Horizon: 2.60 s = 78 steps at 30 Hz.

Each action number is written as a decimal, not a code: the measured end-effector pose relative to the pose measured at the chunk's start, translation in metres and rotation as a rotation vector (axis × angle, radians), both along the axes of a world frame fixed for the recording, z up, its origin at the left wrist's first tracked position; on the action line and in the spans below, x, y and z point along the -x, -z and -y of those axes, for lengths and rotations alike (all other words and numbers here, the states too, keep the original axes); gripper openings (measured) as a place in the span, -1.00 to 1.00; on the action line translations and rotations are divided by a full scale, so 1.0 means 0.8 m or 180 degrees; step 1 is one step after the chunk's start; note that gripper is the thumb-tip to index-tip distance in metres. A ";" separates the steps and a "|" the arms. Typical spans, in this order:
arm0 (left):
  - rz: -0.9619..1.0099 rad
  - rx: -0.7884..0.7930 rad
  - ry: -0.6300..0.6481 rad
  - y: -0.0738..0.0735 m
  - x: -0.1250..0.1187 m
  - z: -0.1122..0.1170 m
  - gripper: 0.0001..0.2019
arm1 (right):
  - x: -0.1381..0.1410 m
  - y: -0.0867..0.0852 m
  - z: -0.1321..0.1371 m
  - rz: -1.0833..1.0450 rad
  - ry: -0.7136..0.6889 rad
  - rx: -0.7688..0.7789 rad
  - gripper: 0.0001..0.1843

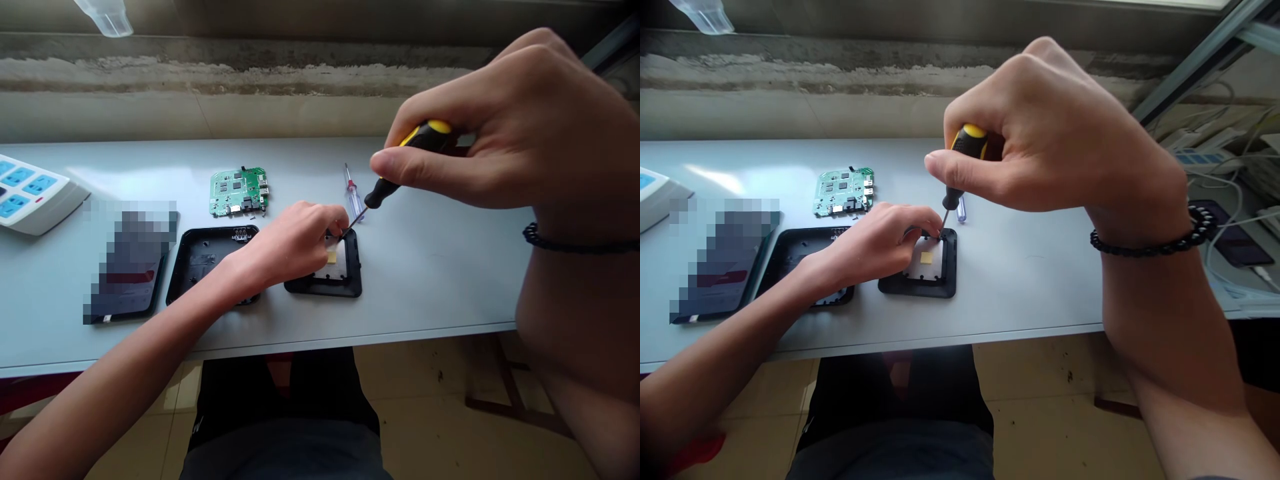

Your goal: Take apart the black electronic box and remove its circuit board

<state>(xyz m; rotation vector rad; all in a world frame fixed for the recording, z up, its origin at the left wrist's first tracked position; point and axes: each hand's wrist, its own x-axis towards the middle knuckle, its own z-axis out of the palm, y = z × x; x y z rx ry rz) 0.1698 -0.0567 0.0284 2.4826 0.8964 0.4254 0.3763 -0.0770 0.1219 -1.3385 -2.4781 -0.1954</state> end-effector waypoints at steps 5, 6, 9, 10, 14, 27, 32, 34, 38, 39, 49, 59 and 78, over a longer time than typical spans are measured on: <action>-0.0155 -0.0008 -0.0063 -0.003 0.000 0.000 -0.57 | -0.001 0.003 -0.004 0.0038 0.0035 0.0039 -0.07; -0.0190 -0.0013 -0.0081 -0.005 0.000 0.000 -0.59 | -0.001 0.004 -0.004 -0.0020 0.0037 0.0066 -0.09; -0.0274 -0.0013 0.0013 -0.015 0.006 0.000 -0.66 | -0.001 0.005 -0.002 -0.0164 -0.0026 0.0108 -0.17; -0.0328 0.0016 0.0115 -0.019 0.009 0.001 -0.68 | -0.001 0.005 -0.002 -0.0189 -0.0066 0.0117 -0.19; -0.0803 0.0266 0.0671 -0.031 0.022 0.001 -0.44 | -0.001 0.004 0.000 -0.0253 -0.0187 0.0140 -0.24; -0.1507 -0.0341 0.0709 -0.026 0.029 0.006 -0.22 | 0.002 0.000 0.000 -0.0310 -0.0480 0.0447 -0.53; -0.1619 -0.0563 0.0634 -0.025 0.021 0.014 -0.27 | 0.005 -0.001 -0.009 -0.0280 -0.0697 0.0404 -0.66; -0.1670 -0.0611 0.0577 -0.024 0.017 0.018 -0.26 | 0.003 -0.003 -0.014 -0.0170 -0.0764 0.0392 -0.64; -0.1766 -0.0739 0.0365 -0.019 0.010 0.027 -0.15 | -0.006 -0.008 -0.020 0.0104 -0.0867 0.0463 -0.53; -0.1766 -0.0761 0.0323 -0.018 0.008 0.029 -0.14 | -0.008 -0.010 -0.021 0.0146 -0.0873 0.0469 -0.51; -0.1751 -0.0861 0.0197 -0.012 0.003 0.036 -0.17 | -0.001 -0.013 -0.025 0.0465 -0.0660 0.0160 -0.39; -0.1735 -0.0941 0.0180 -0.010 0.003 0.036 -0.12 | -0.005 -0.009 -0.019 0.0376 -0.0463 0.0369 -0.80; -0.1736 -0.0881 0.0143 -0.009 0.003 0.036 -0.11 | 0.002 -0.010 -0.021 0.0455 -0.0287 0.0073 -0.32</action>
